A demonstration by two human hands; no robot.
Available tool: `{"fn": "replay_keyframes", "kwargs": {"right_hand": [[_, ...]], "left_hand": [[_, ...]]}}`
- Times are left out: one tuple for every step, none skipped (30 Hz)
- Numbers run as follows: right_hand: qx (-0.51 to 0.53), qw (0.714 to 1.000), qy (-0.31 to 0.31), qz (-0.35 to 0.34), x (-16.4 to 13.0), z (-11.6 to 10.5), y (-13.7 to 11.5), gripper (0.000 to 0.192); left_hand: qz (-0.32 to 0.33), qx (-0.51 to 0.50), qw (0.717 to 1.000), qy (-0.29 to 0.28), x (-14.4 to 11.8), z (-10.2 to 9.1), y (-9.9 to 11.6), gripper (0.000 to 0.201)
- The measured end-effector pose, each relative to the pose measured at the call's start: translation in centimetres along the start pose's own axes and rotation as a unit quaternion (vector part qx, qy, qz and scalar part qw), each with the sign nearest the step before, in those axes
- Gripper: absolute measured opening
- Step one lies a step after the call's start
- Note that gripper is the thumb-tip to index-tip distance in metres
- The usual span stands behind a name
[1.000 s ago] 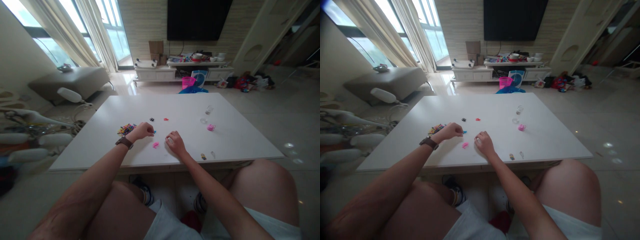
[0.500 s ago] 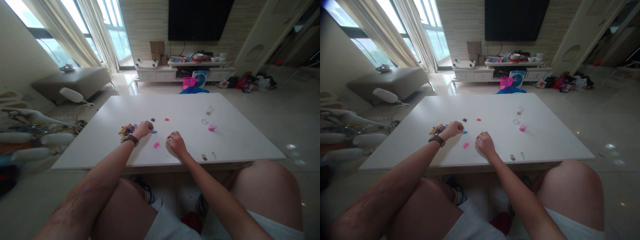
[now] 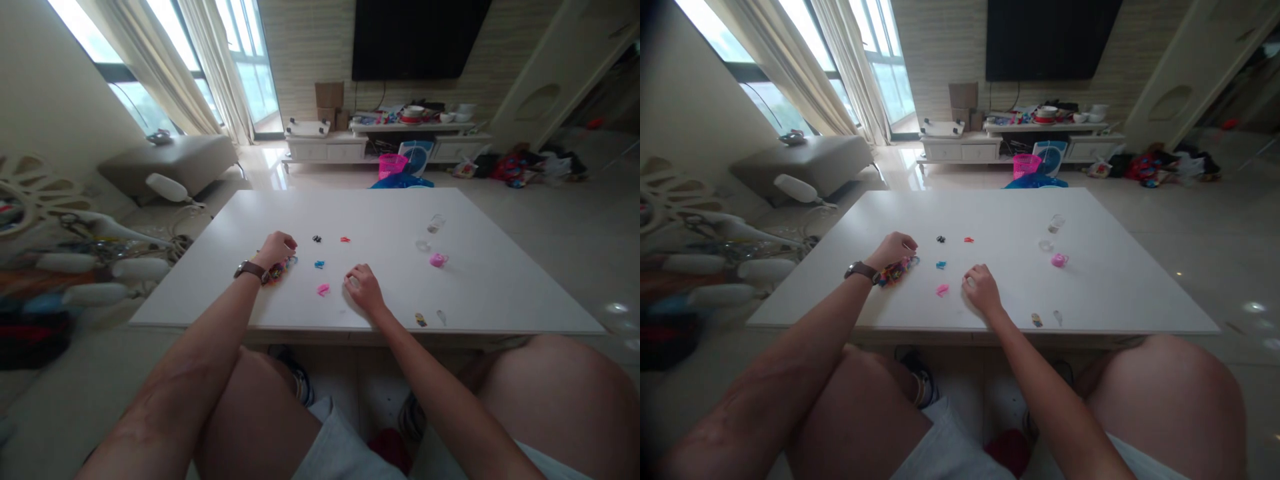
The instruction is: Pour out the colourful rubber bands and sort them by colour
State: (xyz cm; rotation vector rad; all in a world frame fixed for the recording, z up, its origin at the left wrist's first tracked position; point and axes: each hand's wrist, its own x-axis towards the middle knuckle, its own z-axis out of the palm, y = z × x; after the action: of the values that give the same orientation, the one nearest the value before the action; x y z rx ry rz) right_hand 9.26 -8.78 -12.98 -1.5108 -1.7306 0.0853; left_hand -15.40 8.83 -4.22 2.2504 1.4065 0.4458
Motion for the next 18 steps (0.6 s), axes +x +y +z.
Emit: {"fn": "replay_keyframes", "kwargs": {"right_hand": [[0.002,1.000,0.001,-0.001,0.0,0.0,0.0,0.013],[0.005,1.000,0.002,-0.002,0.0,0.0,0.0,0.013],[0.007,1.000,0.002,-0.004,0.0,0.0,0.1,0.013],[0.009,1.000,0.003,-0.005,0.1,0.0,0.1,0.014],[0.010,1.000,0.004,-0.006,0.1,0.0,0.0,0.014],[0.010,1.000,0.004,-0.007,0.1,0.0,0.0,0.014],[0.010,1.000,0.004,-0.006,0.1,0.0,0.0,0.014],[0.010,1.000,0.004,-0.005,0.1,0.0,0.0,0.014],[0.009,1.000,0.002,-0.004,0.1,0.0,0.0,0.014],[0.009,1.000,0.001,-0.002,0.1,0.0,0.1,0.014],[0.009,1.000,0.000,-0.002,0.0,0.0,0.1,0.014],[0.009,1.000,-0.001,-0.002,0.0,0.0,0.1,0.014],[0.008,1.000,-0.001,-0.003,0.0,0.0,0.2,0.014],[0.008,1.000,-0.001,-0.004,0.0,0.1,0.2,0.014],[0.008,1.000,-0.001,-0.004,0.0,0.1,0.2,0.013],[0.008,1.000,-0.001,-0.004,0.0,0.1,0.3,0.013],[0.008,1.000,-0.001,-0.004,0.0,0.1,0.3,0.013],[0.007,1.000,-0.001,-0.003,0.0,0.1,0.3,0.013]], "left_hand": [[-0.007,0.003,1.000,-0.001,-0.2,-0.4,-0.5,0.021],[-0.012,0.008,1.000,-0.008,-0.5,-0.7,-1.0,0.021],[-0.015,0.013,1.000,-0.020,-0.7,-0.9,-1.5,0.020],[-0.015,0.019,0.999,-0.036,-0.9,-0.9,-2.0,0.019],[-0.014,0.026,0.998,-0.055,-1.0,-0.8,-2.3,0.018],[-0.009,0.032,0.997,-0.073,-1.1,-0.7,-2.6,0.017],[-0.003,0.036,0.995,-0.091,-1.2,-0.5,-2.9,0.016],[0.003,0.039,0.994,-0.106,-1.3,-0.3,-3.0,0.016],[0.008,0.042,0.992,-0.118,-1.4,0.0,-3.2,0.017],[0.012,0.045,0.991,-0.125,-1.4,0.2,-3.3,0.018],[0.013,0.047,0.991,-0.128,-1.4,0.4,-3.5,0.019],[0.012,0.051,0.991,-0.127,-1.4,0.6,-3.6,0.019],[0.011,0.055,0.991,-0.124,-1.4,0.7,-3.7,0.018],[0.011,0.059,0.991,-0.122,-1.4,0.7,-3.8,0.015],[0.011,0.063,0.991,-0.120,-1.4,0.7,-3.8,0.012],[0.010,0.068,0.990,-0.122,-1.3,0.7,-3.8,0.009],[0.009,0.071,0.990,-0.125,-1.3,0.6,-3.8,0.006],[0.007,0.074,0.989,-0.130,-1.3,0.5,-3.8,0.005]]}}
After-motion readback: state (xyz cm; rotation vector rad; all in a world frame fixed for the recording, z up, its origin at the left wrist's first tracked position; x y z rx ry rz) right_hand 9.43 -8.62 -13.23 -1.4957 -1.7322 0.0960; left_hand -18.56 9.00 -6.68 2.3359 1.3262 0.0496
